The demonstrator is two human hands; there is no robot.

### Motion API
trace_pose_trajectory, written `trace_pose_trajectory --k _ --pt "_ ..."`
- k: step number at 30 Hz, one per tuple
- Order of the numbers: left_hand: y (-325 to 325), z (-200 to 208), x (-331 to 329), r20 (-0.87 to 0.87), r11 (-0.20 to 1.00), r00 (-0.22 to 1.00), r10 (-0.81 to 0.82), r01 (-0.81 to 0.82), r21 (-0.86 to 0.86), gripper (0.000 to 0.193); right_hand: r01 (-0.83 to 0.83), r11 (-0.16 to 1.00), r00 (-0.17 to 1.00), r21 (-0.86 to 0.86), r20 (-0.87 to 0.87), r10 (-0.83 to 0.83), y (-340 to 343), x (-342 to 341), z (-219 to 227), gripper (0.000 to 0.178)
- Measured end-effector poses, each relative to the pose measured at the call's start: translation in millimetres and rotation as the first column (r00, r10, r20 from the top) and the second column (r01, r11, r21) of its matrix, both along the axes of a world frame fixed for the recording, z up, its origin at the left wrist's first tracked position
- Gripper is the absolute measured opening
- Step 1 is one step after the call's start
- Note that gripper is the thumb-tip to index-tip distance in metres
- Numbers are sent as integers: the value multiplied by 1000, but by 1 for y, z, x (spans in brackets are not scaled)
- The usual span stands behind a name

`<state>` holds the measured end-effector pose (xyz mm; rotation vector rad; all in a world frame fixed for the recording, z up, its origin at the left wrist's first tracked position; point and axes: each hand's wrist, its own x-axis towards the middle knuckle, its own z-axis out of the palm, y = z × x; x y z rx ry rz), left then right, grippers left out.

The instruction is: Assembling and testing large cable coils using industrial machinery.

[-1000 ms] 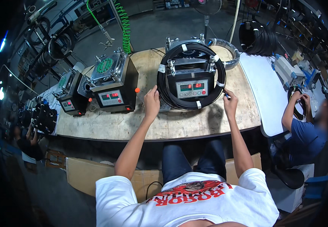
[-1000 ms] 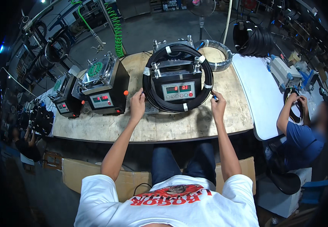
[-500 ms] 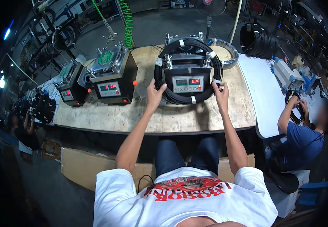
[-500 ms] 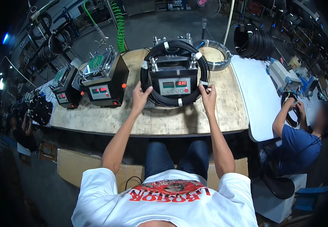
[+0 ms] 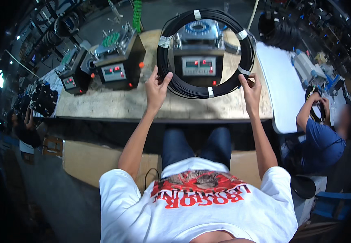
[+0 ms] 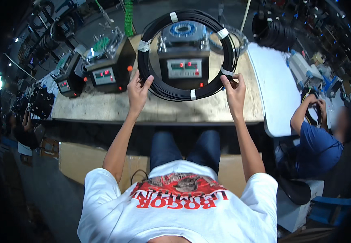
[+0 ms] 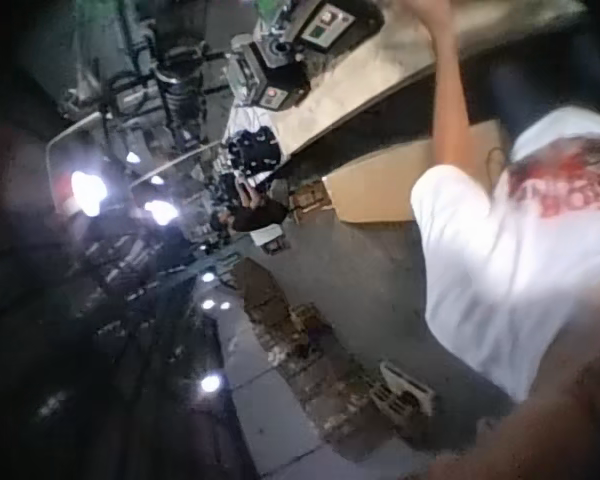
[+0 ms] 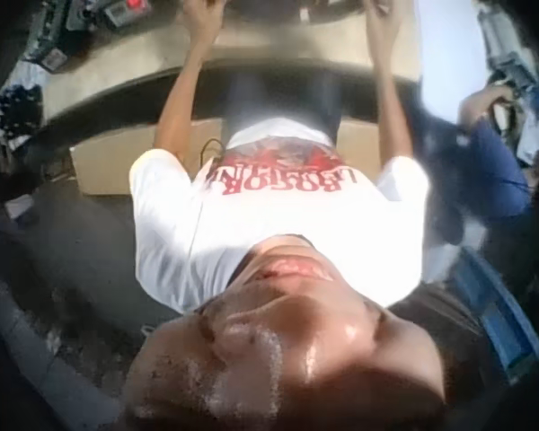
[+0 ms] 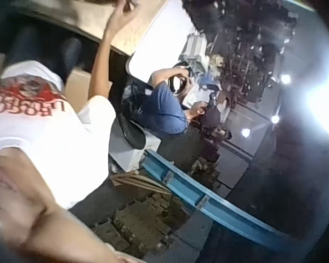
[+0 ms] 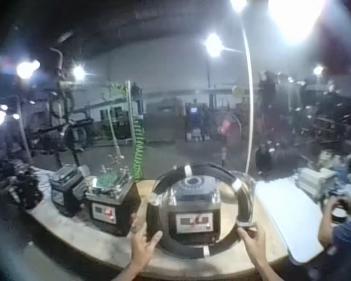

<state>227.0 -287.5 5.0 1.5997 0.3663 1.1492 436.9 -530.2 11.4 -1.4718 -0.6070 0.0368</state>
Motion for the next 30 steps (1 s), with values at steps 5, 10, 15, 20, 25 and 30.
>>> trace_pose_trajectory --k 5,10,15,20,25,30 --pt "-68 -26 -79 -174 1000 985 -9 9 -2 48 -80 978 977 -193 -208 39 -66 -67 -39 28" --pt "-109 -73 -129 -360 986 932 -39 -21 -162 53 -167 947 945 -275 -319 74 -107 -110 -82 29" --pt "-111 -120 -148 -406 965 908 -102 -10 -263 55 -221 897 906 -384 -421 43 -118 -121 -120 35" --pt "-102 -126 -139 -499 949 845 -190 27 -315 47 -216 851 921 -479 -389 14 -118 -114 -138 39" --pt "-76 -136 -126 -620 985 771 -144 49 -167 44 -174 831 925 -529 -377 -46 -105 -100 -140 42" --pt "-52 -114 -90 -867 995 495 56 40 87 50 -86 803 983 -590 -181 -28 -78 -74 -131 44"
